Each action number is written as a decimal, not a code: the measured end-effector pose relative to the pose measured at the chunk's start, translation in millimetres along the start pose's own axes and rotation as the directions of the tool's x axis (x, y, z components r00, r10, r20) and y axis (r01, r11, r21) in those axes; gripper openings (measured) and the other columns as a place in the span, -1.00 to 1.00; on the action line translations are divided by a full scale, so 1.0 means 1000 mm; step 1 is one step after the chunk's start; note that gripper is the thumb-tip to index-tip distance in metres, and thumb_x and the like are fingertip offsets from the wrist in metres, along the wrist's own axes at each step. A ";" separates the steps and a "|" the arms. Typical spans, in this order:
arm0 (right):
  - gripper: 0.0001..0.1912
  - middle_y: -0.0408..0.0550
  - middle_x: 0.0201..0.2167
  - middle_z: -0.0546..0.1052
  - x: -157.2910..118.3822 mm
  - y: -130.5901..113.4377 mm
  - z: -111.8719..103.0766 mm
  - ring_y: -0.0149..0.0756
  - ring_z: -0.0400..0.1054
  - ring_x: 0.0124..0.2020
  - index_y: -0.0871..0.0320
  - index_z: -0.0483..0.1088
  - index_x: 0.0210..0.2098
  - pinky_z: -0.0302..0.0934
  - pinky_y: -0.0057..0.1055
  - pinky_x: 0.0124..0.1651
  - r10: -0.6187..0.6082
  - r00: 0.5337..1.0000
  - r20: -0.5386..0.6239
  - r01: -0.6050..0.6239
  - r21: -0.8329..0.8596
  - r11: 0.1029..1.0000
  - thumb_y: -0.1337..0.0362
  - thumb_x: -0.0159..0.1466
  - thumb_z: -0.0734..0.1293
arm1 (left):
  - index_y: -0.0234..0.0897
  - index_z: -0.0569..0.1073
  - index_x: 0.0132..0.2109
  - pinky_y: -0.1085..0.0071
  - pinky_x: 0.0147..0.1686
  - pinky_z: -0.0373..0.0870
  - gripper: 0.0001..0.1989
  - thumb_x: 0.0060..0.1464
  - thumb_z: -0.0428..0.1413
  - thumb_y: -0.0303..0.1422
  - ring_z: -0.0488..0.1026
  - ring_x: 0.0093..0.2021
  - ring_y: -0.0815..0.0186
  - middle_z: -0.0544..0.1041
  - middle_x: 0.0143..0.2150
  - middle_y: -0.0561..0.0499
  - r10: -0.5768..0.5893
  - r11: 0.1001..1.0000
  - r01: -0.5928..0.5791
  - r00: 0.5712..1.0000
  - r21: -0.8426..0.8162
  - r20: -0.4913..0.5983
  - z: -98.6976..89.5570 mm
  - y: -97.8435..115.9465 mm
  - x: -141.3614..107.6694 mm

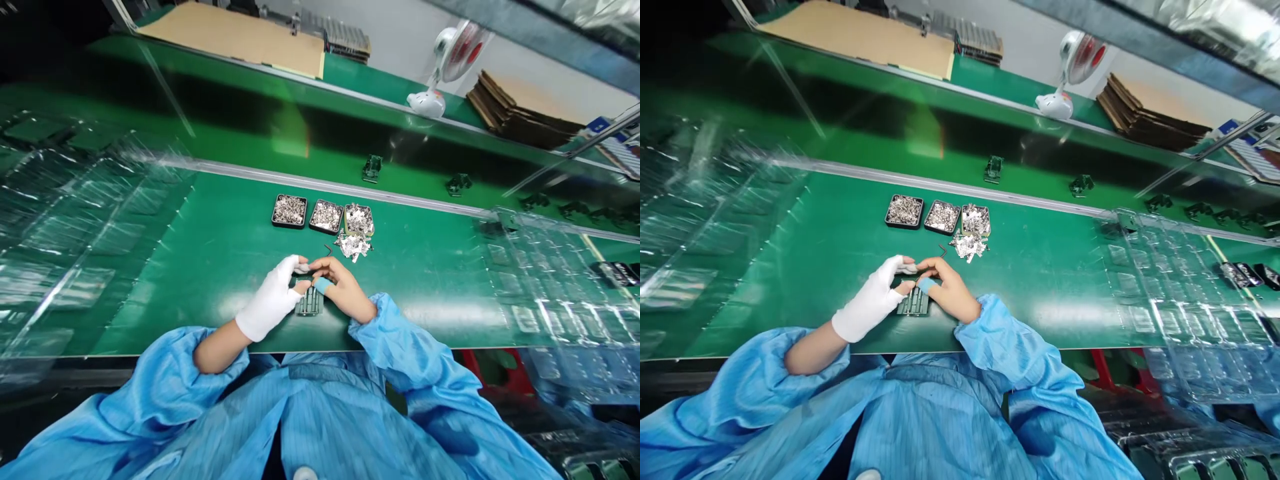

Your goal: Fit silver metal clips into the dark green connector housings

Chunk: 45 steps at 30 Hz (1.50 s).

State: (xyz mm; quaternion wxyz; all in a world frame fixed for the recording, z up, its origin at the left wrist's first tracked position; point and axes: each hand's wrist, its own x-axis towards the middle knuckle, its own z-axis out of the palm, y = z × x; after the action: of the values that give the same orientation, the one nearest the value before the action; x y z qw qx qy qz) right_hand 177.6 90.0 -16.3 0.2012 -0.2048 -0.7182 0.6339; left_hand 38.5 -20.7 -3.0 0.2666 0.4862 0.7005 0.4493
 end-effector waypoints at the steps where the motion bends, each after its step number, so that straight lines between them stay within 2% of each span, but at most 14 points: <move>1: -0.70 -0.01 -0.14 0.43 -0.001 0.000 -0.005 -0.32 0.37 -0.14 0.14 0.25 -0.09 0.26 -0.29 0.01 -0.013 1.000 -0.027 0.014 0.025 1.000 0.10 0.26 0.24 | -0.25 0.25 -0.04 0.19 0.02 0.33 -0.67 0.07 0.01 -0.23 0.42 -0.06 0.21 0.45 -0.10 -0.08 0.011 0.999 -0.013 0.998 -0.034 -0.054 -0.005 -0.001 -0.001; 3: -0.62 0.06 -0.02 0.39 -0.007 -0.002 -0.014 -0.28 0.35 -0.01 0.12 0.22 -0.02 0.22 -0.23 0.09 -0.090 0.993 -0.080 0.091 0.009 0.996 0.01 0.31 0.14 | -0.24 0.24 0.00 0.17 0.07 0.32 -0.66 0.11 -0.01 -0.19 0.43 -0.04 0.22 0.46 -0.08 -0.09 0.007 0.995 -0.025 0.983 -0.097 -0.185 -0.018 -0.007 -0.003; 5: -0.50 0.12 0.09 0.32 -0.015 -0.005 -0.019 -0.18 0.25 0.13 0.13 0.20 0.05 0.12 -0.13 0.20 -0.210 0.978 0.005 0.208 -0.152 0.966 -0.06 0.27 0.19 | -0.24 0.26 -0.02 0.17 0.06 0.34 -0.67 0.14 -0.03 -0.16 0.44 -0.07 0.22 0.47 -0.10 -0.09 -0.015 0.995 -0.011 0.965 -0.099 -0.262 -0.028 -0.012 -0.007; 9: -0.24 0.18 0.15 0.27 -0.025 -0.015 -0.011 -0.01 0.15 0.20 0.15 0.13 0.18 -0.01 0.04 0.25 -0.197 0.936 0.291 0.326 -0.515 0.793 0.07 0.08 0.43 | -0.26 0.29 -0.03 0.19 -0.03 0.41 -0.63 0.10 -0.01 -0.13 0.48 -0.12 0.18 0.51 -0.14 -0.10 0.048 0.995 -0.032 0.984 0.094 -0.172 -0.033 -0.014 -0.022; 12: -0.26 0.16 0.11 0.30 -0.013 -0.025 0.001 -0.09 0.23 0.13 0.17 0.09 0.20 0.13 -0.08 0.18 -0.150 0.979 0.142 0.200 -0.486 0.851 0.17 0.11 0.41 | -0.24 0.28 0.04 0.14 -0.06 0.43 -0.49 0.00 0.07 -0.07 0.49 -0.08 0.07 0.51 -0.06 -0.15 0.201 0.923 -0.169 0.978 0.346 -0.059 -0.023 -0.010 -0.033; 15: -0.34 0.13 0.09 0.32 0.008 -0.035 0.009 -0.16 0.29 0.08 0.16 0.10 0.18 0.22 -0.17 0.12 -0.100 0.995 0.027 0.103 -0.241 0.965 0.15 0.16 0.37 | -0.24 0.26 0.07 0.11 -0.10 0.44 -0.46 -0.03 0.10 -0.12 0.48 -0.07 -0.01 0.48 -0.02 -0.22 0.303 0.803 -0.230 0.952 0.549 -0.044 -0.021 -0.005 -0.028; 18: -0.39 0.16 0.17 0.26 0.019 -0.037 0.009 -0.16 0.27 0.13 0.11 0.01 0.24 0.22 -0.16 0.12 -0.092 0.996 0.021 0.093 -0.071 0.993 0.14 0.27 0.26 | -0.21 0.24 0.07 0.19 -0.16 0.44 -0.59 0.07 0.01 -0.23 0.51 -0.15 0.07 0.51 -0.10 -0.14 0.244 0.797 -0.143 0.965 0.587 -0.096 -0.041 -0.001 0.008; 21: -0.39 0.14 0.22 0.21 0.015 -0.023 0.007 -0.13 0.17 0.21 0.07 0.01 0.26 0.10 -0.08 0.22 -0.143 0.990 -0.012 0.135 -0.244 0.960 0.17 0.28 0.25 | -0.20 0.19 0.08 0.25 -0.21 0.42 -0.59 0.10 -0.01 -0.21 0.50 -0.16 0.11 0.51 -0.14 -0.09 0.088 0.827 0.044 0.974 0.561 -0.207 -0.081 -0.001 0.076; 26: -0.38 0.13 0.21 0.26 0.007 0.007 0.011 -0.09 0.17 0.20 0.16 0.12 0.23 0.10 -0.11 0.23 -0.176 0.901 0.397 0.374 -0.503 0.779 0.21 0.20 0.29 | -0.31 0.21 0.06 0.25 -0.11 0.34 -0.60 0.14 0.02 -0.22 0.43 -0.01 0.04 0.46 -0.03 -0.25 -0.123 0.715 0.340 0.922 0.612 -0.368 -0.140 -0.021 0.200; 30: -0.38 0.10 0.22 0.27 0.010 0.008 0.006 -0.09 0.20 0.19 0.14 0.15 0.23 0.12 -0.12 0.22 -0.159 0.874 0.460 0.408 -0.514 0.755 0.15 0.21 0.27 | -0.35 0.19 0.12 0.26 -0.08 0.31 -0.55 0.15 0.04 -0.24 0.39 0.04 0.04 0.42 0.04 -0.31 -0.195 0.663 0.437 0.885 0.608 -0.423 -0.153 -0.040 0.254; 37: -0.45 0.09 0.20 0.31 0.011 -0.001 -0.009 -0.11 0.22 0.21 0.10 0.22 0.19 0.20 -0.19 0.20 -0.094 0.867 0.488 0.395 -0.560 0.729 0.14 0.23 0.25 | -0.40 0.28 0.09 0.15 -0.03 0.34 -0.52 0.15 0.07 -0.15 0.39 0.02 0.12 0.38 0.06 -0.24 -0.345 0.597 0.575 0.814 0.560 -0.468 -0.156 -0.051 0.275; 39: -0.46 0.09 0.19 0.32 0.011 0.002 -0.011 -0.11 0.24 0.20 0.07 0.23 0.19 0.22 -0.21 0.18 -0.086 0.866 0.492 0.400 -0.579 0.710 0.14 0.23 0.25 | -0.38 0.28 0.12 0.10 0.00 0.33 -0.48 0.13 0.08 -0.11 0.37 0.04 0.12 0.34 0.10 -0.24 -0.332 0.600 0.564 0.821 0.568 -0.464 -0.167 -0.045 0.277; 42: -0.49 0.11 0.17 0.34 0.014 0.010 -0.015 -0.08 0.26 0.18 0.07 0.24 0.18 0.27 -0.20 0.15 -0.083 0.864 0.496 0.409 -0.597 0.690 0.14 0.25 0.23 | -0.34 0.33 0.10 0.14 0.02 0.32 -0.50 0.11 0.10 -0.12 0.37 0.03 0.15 0.39 0.08 -0.19 -0.279 0.631 0.482 0.872 0.608 -0.403 -0.201 -0.030 0.272; 45: -0.52 0.14 0.16 0.35 0.017 0.016 -0.017 -0.06 0.28 0.16 0.08 0.27 0.16 0.29 -0.19 0.13 -0.080 0.861 0.502 0.411 -0.594 0.692 0.17 0.25 0.22 | -0.25 0.46 -0.05 0.27 0.03 0.29 -0.64 0.02 0.17 -0.20 0.38 0.03 0.14 0.47 0.00 -0.12 -0.246 0.633 0.434 0.898 0.640 -0.366 -0.254 -0.020 0.240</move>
State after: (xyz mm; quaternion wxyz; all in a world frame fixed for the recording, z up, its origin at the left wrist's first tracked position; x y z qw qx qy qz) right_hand 173.2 115.3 -29.6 0.0299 -0.0152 -0.9469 0.3196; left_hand -268.3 103.7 109.8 0.0513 0.3493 0.9246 0.1427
